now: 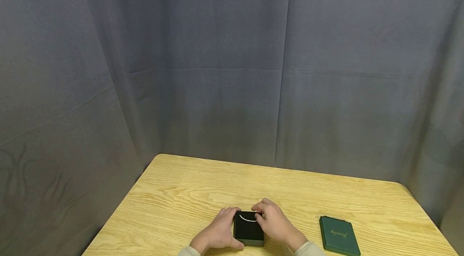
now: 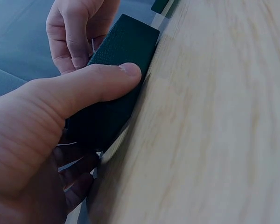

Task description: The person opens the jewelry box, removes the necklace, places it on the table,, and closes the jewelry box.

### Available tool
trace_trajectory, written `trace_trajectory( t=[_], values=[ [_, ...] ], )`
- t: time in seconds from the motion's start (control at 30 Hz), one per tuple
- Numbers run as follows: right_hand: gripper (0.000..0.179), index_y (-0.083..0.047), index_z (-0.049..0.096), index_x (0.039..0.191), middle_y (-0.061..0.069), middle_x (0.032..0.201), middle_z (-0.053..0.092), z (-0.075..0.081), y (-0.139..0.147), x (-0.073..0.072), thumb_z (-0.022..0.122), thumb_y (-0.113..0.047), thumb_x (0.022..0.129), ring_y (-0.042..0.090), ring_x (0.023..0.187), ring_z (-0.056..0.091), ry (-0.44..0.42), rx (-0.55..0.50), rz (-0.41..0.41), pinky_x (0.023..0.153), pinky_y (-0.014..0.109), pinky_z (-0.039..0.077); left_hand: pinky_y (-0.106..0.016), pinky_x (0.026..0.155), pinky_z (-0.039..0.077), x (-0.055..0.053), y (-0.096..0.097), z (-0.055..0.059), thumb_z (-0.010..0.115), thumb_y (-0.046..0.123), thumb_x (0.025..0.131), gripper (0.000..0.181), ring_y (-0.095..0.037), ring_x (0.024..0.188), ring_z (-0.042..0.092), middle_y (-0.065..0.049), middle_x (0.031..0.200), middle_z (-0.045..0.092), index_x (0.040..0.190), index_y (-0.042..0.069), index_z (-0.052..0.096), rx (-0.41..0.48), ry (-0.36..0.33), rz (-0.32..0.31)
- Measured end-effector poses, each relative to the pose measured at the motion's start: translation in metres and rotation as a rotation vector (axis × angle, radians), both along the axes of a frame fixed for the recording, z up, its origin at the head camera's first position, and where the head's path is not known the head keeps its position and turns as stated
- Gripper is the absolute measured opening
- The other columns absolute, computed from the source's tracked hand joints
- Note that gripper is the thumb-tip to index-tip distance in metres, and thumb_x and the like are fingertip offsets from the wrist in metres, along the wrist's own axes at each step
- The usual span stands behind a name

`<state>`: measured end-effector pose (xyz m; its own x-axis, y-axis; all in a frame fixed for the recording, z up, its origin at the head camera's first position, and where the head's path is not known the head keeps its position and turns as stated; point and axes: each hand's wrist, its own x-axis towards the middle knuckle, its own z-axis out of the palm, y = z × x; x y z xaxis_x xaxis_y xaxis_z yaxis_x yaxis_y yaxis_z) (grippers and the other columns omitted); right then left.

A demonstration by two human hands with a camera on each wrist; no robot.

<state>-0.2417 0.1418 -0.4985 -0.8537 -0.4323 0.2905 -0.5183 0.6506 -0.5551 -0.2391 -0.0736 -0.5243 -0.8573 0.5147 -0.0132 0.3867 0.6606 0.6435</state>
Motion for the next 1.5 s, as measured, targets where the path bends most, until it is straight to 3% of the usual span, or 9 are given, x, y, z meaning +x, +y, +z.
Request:
trace_trajectory(
  t=[0.33,0.57,0.8,1.13,1.33,1.5],
  values=[
    [0.013,-0.008,0.071,0.097,-0.004,0.091,0.059,0.002,0.004,0.0,0.062,-0.004,0.089,0.007,0.079,0.054,-0.059,-0.06,0.033,0.066,0.025,0.047,-0.039,0.095,0.038,0.001,0.0,0.0,0.085,0.045,0.062,0.094,-0.01,0.106,0.039,0.008,0.127,0.047,0.137,0.012,0.04,0.002,0.006,0.002],
    [0.018,-0.007,0.071,0.1,-0.003,0.092,0.062,0.006,0.008,-0.001,0.058,-0.001,0.09,0.006,0.077,0.054,-0.1,-0.094,0.07,0.063,0.024,0.047,-0.038,0.094,0.038,0.0,0.0,0.0,0.085,0.045,0.062,0.094,-0.01,0.104,0.038,0.009,0.125,0.047,0.137,0.013,0.04,0.008,-0.003,0.008],
    [0.019,-0.01,0.071,0.106,-0.005,0.09,0.061,0.006,0.013,-0.002,0.058,-0.007,0.092,0.006,0.074,0.052,-0.158,-0.112,0.103,0.06,0.023,0.045,-0.039,0.094,0.039,0.0,0.0,-0.001,0.085,0.045,0.062,0.095,-0.011,0.105,0.039,0.008,0.126,0.047,0.137,0.012,0.04,0.006,-0.003,0.011],
    [0.022,-0.001,0.069,0.11,-0.007,0.086,0.059,0.006,0.013,-0.001,0.061,-0.008,0.091,0.006,0.077,0.052,-0.19,-0.128,0.099,0.067,0.025,0.048,-0.04,0.096,0.038,0.0,0.001,-0.001,0.085,0.046,0.062,0.093,-0.012,0.108,0.039,0.006,0.126,0.048,0.136,0.012,0.041,-0.013,0.012,0.013],
    [0.023,-0.002,0.069,0.11,-0.007,0.087,0.061,0.006,0.014,0.0,0.064,-0.009,0.089,0.006,0.076,0.055,-0.196,-0.151,0.126,0.067,0.024,0.049,-0.041,0.096,0.038,-0.001,0.001,-0.001,0.085,0.046,0.061,0.093,-0.012,0.108,0.04,0.006,0.126,0.048,0.136,0.012,0.042,-0.01,0.02,0.012],
    [0.022,-0.004,0.069,0.111,-0.002,0.095,0.065,0.004,0.016,-0.001,0.063,-0.01,0.09,0.006,0.078,0.058,-0.248,-0.2,0.144,0.068,0.025,0.049,-0.039,0.096,0.038,0.0,0.001,-0.002,0.086,0.044,0.061,0.093,-0.011,0.106,0.04,0.006,0.126,0.048,0.136,0.011,0.042,0.002,0.023,0.006]
  ],
)
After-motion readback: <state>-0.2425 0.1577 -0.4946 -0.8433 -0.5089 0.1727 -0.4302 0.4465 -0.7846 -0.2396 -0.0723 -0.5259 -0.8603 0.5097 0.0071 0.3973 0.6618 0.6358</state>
